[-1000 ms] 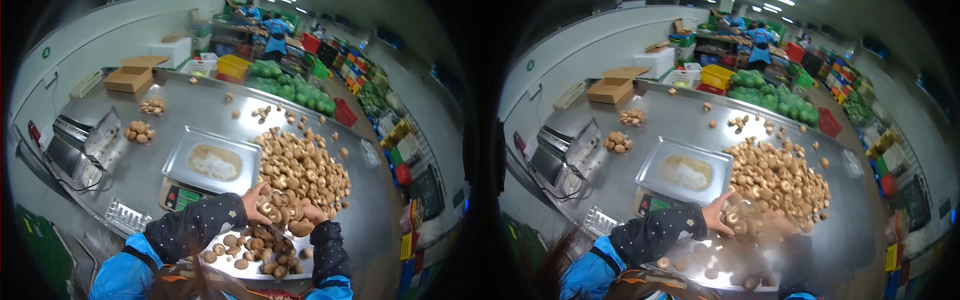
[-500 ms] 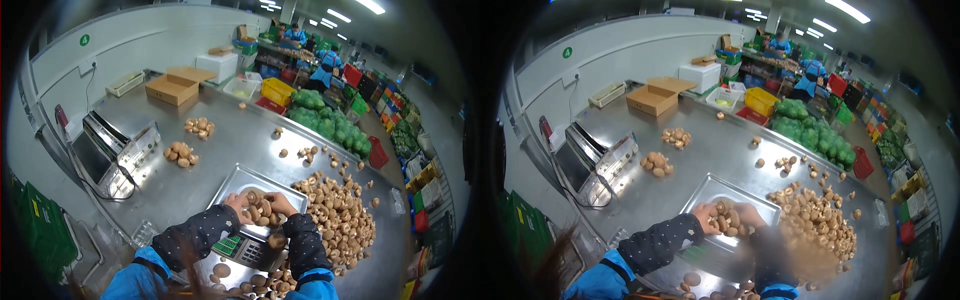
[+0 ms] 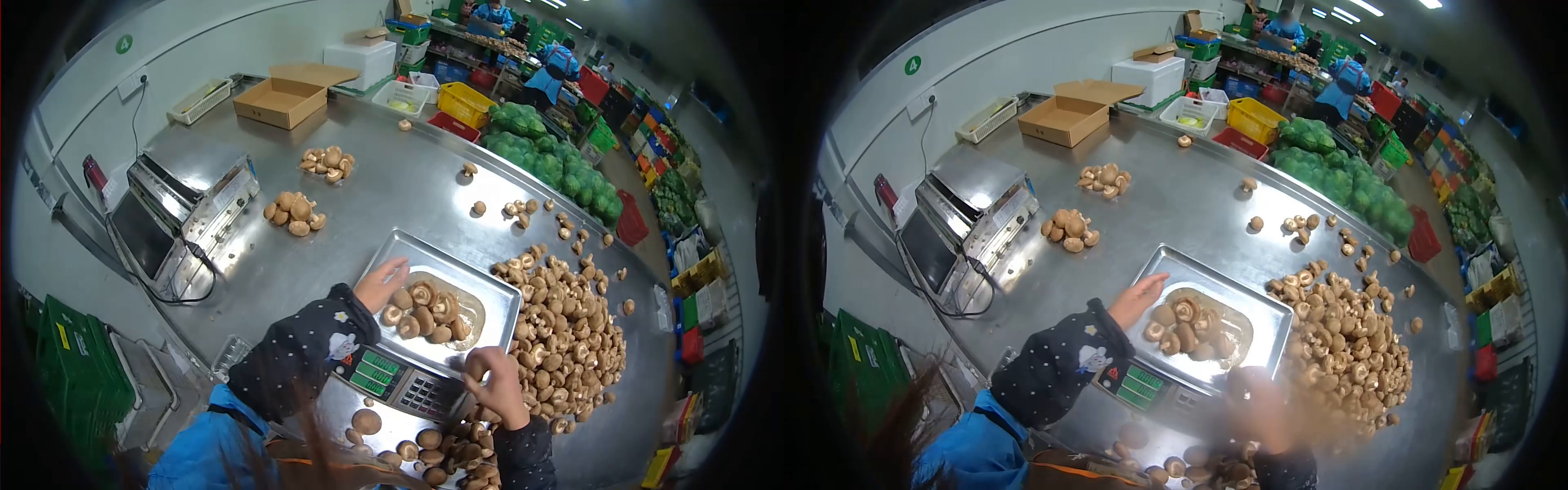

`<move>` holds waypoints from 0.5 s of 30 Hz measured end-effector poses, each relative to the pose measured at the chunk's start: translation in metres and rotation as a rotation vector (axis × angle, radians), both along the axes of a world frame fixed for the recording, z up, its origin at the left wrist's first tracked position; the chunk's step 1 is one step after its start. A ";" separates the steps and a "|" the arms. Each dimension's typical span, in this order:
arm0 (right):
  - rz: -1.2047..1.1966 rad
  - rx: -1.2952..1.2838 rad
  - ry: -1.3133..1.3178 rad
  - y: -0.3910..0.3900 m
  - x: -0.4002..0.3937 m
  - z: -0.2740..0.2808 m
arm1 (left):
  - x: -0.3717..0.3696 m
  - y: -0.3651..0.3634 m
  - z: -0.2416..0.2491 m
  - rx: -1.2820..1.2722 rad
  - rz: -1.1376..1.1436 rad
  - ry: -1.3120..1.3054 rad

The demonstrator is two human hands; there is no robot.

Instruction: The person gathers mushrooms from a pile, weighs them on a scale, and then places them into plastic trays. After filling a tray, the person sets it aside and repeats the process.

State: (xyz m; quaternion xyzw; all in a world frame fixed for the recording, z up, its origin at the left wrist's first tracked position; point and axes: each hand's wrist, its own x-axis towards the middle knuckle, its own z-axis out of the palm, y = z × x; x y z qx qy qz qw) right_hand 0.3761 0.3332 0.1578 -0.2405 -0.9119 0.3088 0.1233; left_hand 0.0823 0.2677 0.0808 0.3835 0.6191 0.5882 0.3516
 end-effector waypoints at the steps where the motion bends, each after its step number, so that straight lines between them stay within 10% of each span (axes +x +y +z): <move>1: -0.223 -0.050 0.034 -0.006 -0.014 0.008 | 0.004 0.004 -0.001 -0.041 0.001 0.053; 5: -0.106 -0.238 0.566 0.018 -0.090 -0.025 | 0.028 0.007 0.010 0.059 0.047 -0.190; 8: 0.012 -0.005 0.327 0.021 -0.131 -0.026 | 0.039 0.004 0.010 0.064 -0.001 -0.546; 10: -0.052 0.399 0.187 0.021 -0.139 -0.029 | 0.032 0.021 -0.038 0.201 -0.079 -0.305; 15: -0.041 0.454 -0.038 0.036 -0.139 -0.046 | 0.037 0.017 -0.033 0.139 0.076 -0.077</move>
